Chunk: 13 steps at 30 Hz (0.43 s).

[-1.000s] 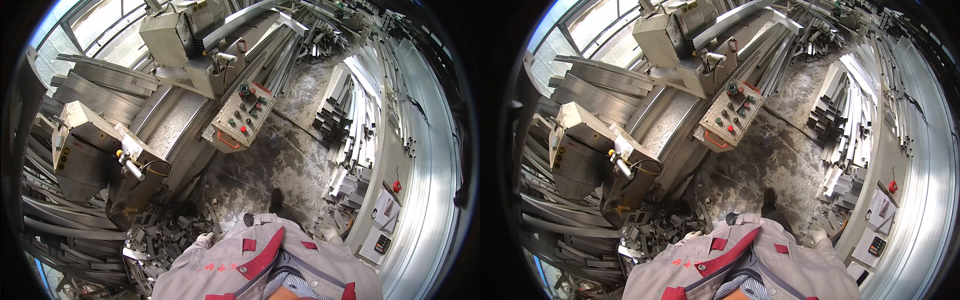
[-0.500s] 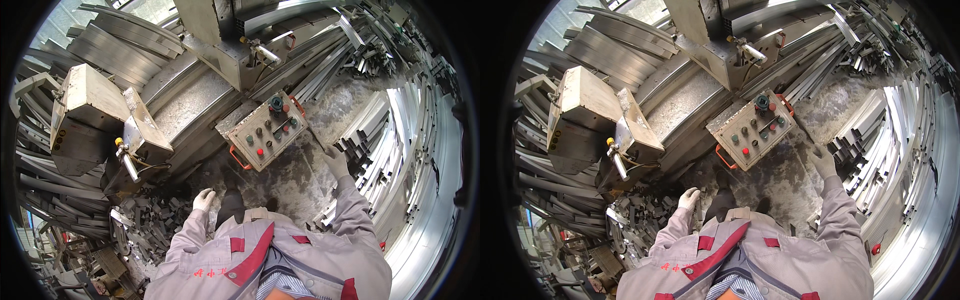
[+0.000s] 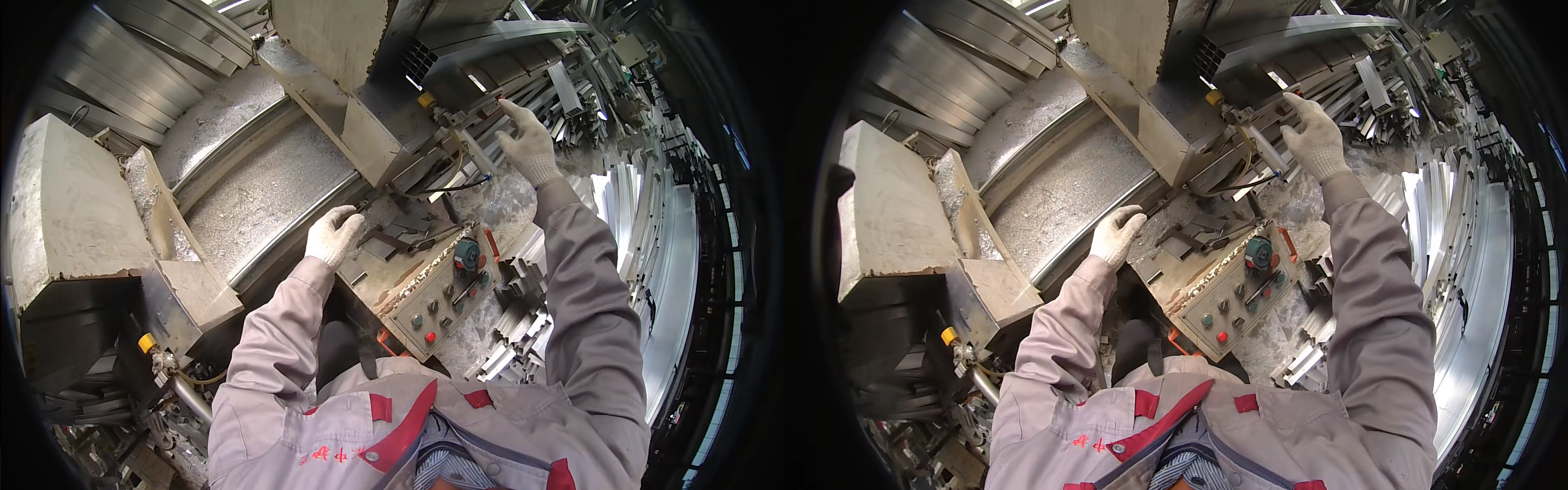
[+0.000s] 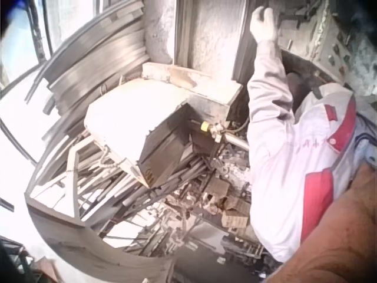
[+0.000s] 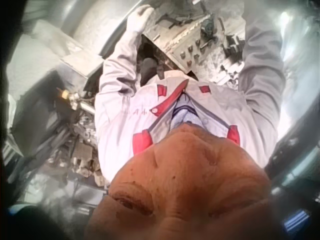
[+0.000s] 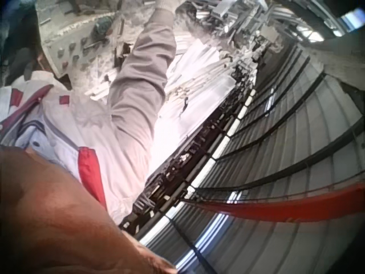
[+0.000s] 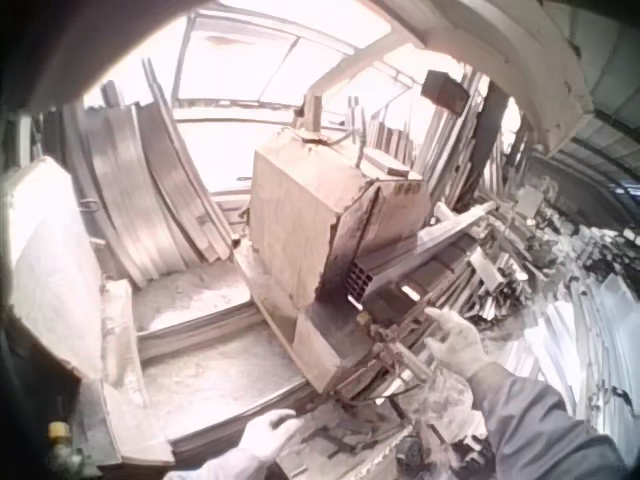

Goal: The person repeatedly loads long metal profiles into a cutting machine, operates the control panel to cut them, removes the cut pieces, and stacks them on the floor. The cycle of loading, cutting, and stacking is repeated multiple times.

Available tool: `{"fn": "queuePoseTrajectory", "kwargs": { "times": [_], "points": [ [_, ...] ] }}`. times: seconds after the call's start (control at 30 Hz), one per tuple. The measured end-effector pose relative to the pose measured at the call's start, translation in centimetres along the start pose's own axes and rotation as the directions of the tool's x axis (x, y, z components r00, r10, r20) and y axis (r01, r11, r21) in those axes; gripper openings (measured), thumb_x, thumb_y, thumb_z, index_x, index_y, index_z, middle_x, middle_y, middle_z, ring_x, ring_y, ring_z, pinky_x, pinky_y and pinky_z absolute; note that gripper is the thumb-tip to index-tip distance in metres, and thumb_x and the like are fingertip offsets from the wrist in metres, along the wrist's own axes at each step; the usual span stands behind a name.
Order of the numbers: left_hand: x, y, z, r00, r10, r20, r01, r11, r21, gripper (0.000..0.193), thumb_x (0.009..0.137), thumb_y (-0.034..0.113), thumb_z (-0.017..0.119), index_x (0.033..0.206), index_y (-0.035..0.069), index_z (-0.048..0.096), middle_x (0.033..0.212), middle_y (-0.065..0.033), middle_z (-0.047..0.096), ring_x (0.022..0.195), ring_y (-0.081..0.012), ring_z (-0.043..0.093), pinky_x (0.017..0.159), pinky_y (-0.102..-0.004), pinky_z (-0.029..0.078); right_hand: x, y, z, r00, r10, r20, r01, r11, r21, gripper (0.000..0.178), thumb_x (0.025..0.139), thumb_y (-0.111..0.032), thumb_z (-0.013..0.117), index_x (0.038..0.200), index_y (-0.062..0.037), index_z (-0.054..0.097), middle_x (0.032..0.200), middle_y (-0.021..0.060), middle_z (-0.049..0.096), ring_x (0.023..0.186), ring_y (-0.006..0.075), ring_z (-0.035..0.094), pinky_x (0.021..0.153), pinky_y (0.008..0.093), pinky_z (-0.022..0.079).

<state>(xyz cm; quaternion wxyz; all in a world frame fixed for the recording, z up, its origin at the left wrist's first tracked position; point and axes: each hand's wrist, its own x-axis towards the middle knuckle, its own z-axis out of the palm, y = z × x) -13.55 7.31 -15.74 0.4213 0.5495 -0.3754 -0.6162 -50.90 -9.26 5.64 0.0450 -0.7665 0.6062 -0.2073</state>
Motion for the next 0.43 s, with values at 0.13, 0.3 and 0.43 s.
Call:
{"fn": "queuePoseTrajectory", "kwargs": {
  "times": [0.13,0.3,0.43],
  "points": [
    [7.5,4.9,-0.2,0.989,0.133,0.057,-0.141,0.975,0.172,0.048,0.106,0.03,0.08,0.143,-0.001,0.074,0.124,-0.013,0.083,0.112,-0.0187,0.075,0.102,-0.0334,0.059,10.1,-1.3,2.7,0.993,-0.09,0.072,0.105,0.964,-0.243,0.073,0.089,-0.02,0.084,0.158,-0.0186,0.061,0.15,0.0145,0.066,0.139,0.0373,0.066,0.114,0.0474,0.058],
    [14.5,10.8,1.0,0.996,0.048,0.079,-0.036,0.989,-0.142,0.05,0.109,0.032,0.078,0.145,-0.002,0.072,0.126,-0.0121,0.08,0.107,-0.0185,0.075,0.096,-0.0342,0.061,20.0,0.1,7.1,0.974,-0.109,0.2,0.198,0.839,-0.507,0.074,0.082,-0.024,0.085,0.152,-0.0149,0.063,0.155,0.0207,0.061,0.141,0.0397,0.063,0.114,0.0503,0.059],
    [18.3,14.4,1.8,0.993,0.004,0.115,0.017,0.982,-0.186,0.058,0.108,0.039,0.08,0.151,0.001,0.069,0.135,-0.0133,0.079,0.114,-0.0211,0.077,0.102,-0.0337,0.061,25.7,3.3,11.1,0.93,-0.278,0.242,0.369,0.698,-0.614,0.087,0.078,-0.025,0.084,0.16,-0.0151,0.054,0.156,0.0219,0.061,0.143,0.0411,0.061,0.112,0.0528,0.06]
  ]
}}
